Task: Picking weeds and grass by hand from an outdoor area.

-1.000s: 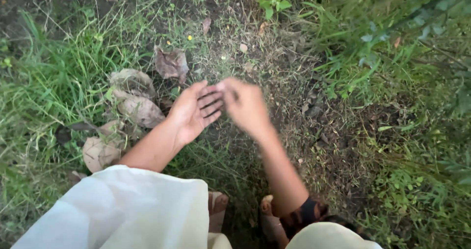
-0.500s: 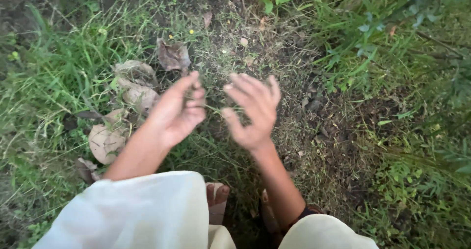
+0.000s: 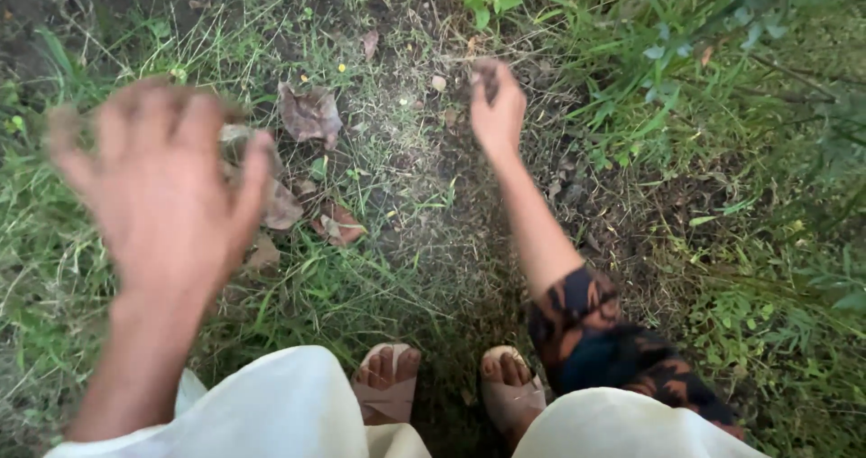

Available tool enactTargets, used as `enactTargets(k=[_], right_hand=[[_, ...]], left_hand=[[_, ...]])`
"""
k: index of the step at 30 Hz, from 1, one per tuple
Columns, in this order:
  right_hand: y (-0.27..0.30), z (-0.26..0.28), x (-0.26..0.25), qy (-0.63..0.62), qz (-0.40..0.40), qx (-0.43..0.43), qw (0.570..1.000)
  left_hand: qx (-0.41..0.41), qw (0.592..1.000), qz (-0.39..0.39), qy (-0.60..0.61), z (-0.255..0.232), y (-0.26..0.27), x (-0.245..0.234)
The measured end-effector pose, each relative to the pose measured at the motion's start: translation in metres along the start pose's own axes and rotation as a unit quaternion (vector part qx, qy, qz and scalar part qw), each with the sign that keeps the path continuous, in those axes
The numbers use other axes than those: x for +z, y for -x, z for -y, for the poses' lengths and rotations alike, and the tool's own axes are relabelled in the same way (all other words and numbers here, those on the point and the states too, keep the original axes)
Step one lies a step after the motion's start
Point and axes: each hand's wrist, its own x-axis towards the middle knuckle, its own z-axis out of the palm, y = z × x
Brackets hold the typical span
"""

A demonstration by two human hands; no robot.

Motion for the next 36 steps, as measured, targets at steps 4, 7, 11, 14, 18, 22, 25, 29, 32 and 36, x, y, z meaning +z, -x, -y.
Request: enactTargets(k=[4,7,11,14,18,22,25,29,32,36], right_hand=[[-0.064,-0.053,0.019,0.002,-0.093,-0.073,0.993],[-0.104,-0.082,0.034,0.021,-0.119,0.019,0.992],[-0.139,-0.108,0.053,-0.002,-0.155,0.107,0.982],[-0.149,-0.103,0.061,-0.096,-0.13,0.123,0.979],[-0.178,-0.148,0.084,-0.241,-0.097,0.082,0.962],[-0.178,-0.147,0.082,-0.092,-0.149,0.091,0.98],[-0.153,-0.116,0.072,0.022,-0.18,0.078,0.98],[-0.129,-0.081,0.061,0.109,-0.179,0.045,0.977],[-0.105,-0.071,0.059,0.081,-0.152,0.084,0.981],[-0.067,-0.09,0.047,-0.054,-0.136,0.093,0.985]], left_hand=[[-0.036,0.792,0.034,0.608,-0.04,-0.028,0.002],[-0.047,0.659,0.089,0.746,-0.066,-0.034,0.017],[-0.061,0.589,0.131,0.795,-0.083,-0.03,0.036],[-0.104,0.605,0.15,0.775,-0.084,-0.026,0.043],[-0.214,0.564,0.236,0.762,-0.08,-0.026,0.054],[-0.177,0.572,0.201,0.775,-0.08,-0.023,0.068],[-0.186,0.577,0.219,0.764,-0.08,-0.027,0.062],[-0.211,0.559,0.268,0.756,-0.086,-0.029,0.058],[-0.126,0.582,0.204,0.777,-0.092,-0.017,0.063],[-0.127,0.583,0.253,0.761,-0.093,-0.016,0.063]])
